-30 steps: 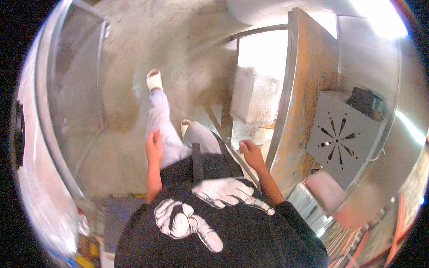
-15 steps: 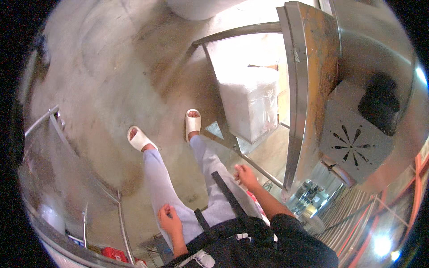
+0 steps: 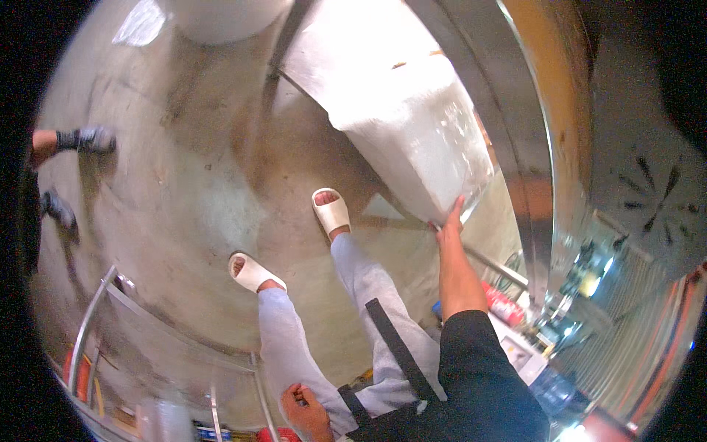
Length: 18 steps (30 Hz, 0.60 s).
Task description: The person wipes a large stainless steel kitchen hood with a yellow sponge, then walks to a workbench and picks up a cloth. They continue wiping the hood and a nearby stainless steel cabinet with the cloth, moving around the workshop to reach different sections.
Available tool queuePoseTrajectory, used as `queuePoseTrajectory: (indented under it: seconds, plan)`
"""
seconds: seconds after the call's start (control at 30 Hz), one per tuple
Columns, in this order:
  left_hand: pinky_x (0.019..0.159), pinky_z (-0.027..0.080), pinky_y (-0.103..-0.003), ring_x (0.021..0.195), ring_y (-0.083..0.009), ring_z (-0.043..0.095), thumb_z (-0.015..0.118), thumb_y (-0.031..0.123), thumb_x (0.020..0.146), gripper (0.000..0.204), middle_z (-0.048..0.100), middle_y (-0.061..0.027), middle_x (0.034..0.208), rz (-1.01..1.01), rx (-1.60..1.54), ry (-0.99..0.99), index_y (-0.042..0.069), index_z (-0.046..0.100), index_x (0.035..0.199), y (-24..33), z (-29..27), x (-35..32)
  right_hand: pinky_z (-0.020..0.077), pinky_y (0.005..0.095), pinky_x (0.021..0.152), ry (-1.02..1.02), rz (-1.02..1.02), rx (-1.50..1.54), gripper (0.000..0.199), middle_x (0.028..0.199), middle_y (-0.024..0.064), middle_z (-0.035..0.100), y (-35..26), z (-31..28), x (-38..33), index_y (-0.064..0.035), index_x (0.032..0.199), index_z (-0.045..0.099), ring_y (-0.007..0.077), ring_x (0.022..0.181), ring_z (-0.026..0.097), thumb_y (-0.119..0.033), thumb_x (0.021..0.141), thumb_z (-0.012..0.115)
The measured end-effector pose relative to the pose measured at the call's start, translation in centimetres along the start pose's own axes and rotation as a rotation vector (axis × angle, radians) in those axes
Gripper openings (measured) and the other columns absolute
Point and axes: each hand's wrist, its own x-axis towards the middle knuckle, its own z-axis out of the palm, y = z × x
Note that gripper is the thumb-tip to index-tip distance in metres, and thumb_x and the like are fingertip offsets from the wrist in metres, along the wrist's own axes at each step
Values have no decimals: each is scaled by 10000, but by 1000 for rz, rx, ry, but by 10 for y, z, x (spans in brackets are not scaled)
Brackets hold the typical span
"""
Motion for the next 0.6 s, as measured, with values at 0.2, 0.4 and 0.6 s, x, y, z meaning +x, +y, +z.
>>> queuePoseTrajectory:
  seconds: [0.2, 0.4, 0.6]
  plan:
    - [772, 498, -388, 836, -273, 603, 672, 117, 874, 182, 646, -131, 919, 246, 25, 131, -10, 673, 1005, -43, 1, 6, 615, 469, 776, 70, -171, 0, 1084, 1345, 199, 560, 12, 19, -50, 81, 1385, 472, 351, 1136, 616, -686, 705, 826]
    - [788, 485, -402, 854, -305, 609, 682, 184, 879, 213, 648, -134, 927, 397, 214, 90, 4, 689, 994, -95, 39, -10, 602, 464, 843, 38, -313, 36, 989, 1318, 221, 575, 50, 57, -116, 122, 1343, 500, 345, 1126, 634, -612, 766, 826]
    - [820, 484, -406, 920, -312, 613, 694, 192, 885, 227, 662, -144, 951, 464, 412, 141, -2, 693, 1003, -86, 88, -45, 444, 521, 957, 79, -432, -22, 678, 1082, 297, 596, 63, 126, -187, 104, 1121, 536, 442, 1055, 576, -502, 890, 737]
